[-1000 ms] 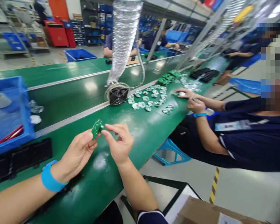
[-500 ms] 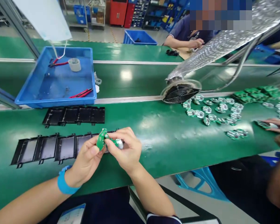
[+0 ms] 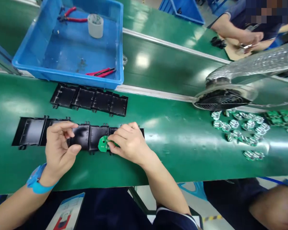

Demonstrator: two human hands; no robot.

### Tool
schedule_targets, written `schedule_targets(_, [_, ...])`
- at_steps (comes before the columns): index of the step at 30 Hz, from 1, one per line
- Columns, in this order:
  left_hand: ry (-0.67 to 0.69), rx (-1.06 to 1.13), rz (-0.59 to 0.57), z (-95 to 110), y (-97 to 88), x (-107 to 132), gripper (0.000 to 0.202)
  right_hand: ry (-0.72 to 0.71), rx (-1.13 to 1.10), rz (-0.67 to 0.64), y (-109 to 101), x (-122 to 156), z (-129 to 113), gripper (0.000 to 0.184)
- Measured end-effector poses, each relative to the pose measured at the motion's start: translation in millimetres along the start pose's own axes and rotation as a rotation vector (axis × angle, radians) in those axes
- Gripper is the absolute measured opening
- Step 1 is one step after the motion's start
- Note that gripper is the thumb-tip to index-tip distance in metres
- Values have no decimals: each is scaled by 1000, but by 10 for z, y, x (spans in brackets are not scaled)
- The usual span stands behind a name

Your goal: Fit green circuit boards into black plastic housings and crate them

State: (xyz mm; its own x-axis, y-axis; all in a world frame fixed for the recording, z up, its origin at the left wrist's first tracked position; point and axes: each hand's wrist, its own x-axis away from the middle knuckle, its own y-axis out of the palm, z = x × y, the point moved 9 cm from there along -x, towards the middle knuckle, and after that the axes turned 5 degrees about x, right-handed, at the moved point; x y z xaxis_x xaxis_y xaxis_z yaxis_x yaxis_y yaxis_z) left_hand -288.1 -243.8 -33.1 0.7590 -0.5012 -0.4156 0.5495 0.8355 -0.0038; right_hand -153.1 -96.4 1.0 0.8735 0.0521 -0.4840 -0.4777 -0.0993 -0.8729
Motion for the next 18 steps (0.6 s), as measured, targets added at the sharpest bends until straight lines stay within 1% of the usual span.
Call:
schedule_targets(3, [-15, 12, -16, -22, -2, 14, 48, -31, 12, -73, 186, -61, -65, 16])
schedule_targets(7, [50, 7, 45, 65, -66, -34, 48, -45, 11, -159, 318, -169, -82, 21])
schedule_targets(10, [60, 21, 66, 31, -108, -65, 48, -58, -12, -228, 406, -210, -78, 18])
schedule_targets(12, [105, 16, 73, 23, -131, -75, 50, -57, -33, -259, 450, -210, -67, 17])
schedule_targets(14, [198, -5, 70, 78, -142, -70, 51, -55, -50, -274, 475, -200, -59, 16])
schedule_targets(15, [221, -23, 62, 100, -139, -69, 52, -53, -55, -280, 486, -195, -56, 15])
schedule_targets(16, [216, -43, 58, 109, -135, -72, 53, -52, -56, -288, 497, -191, -54, 15])
schedule_targets(18, [146, -92, 62, 100, -131, -81, 53, -51, -44, -305, 525, -187, -53, 16])
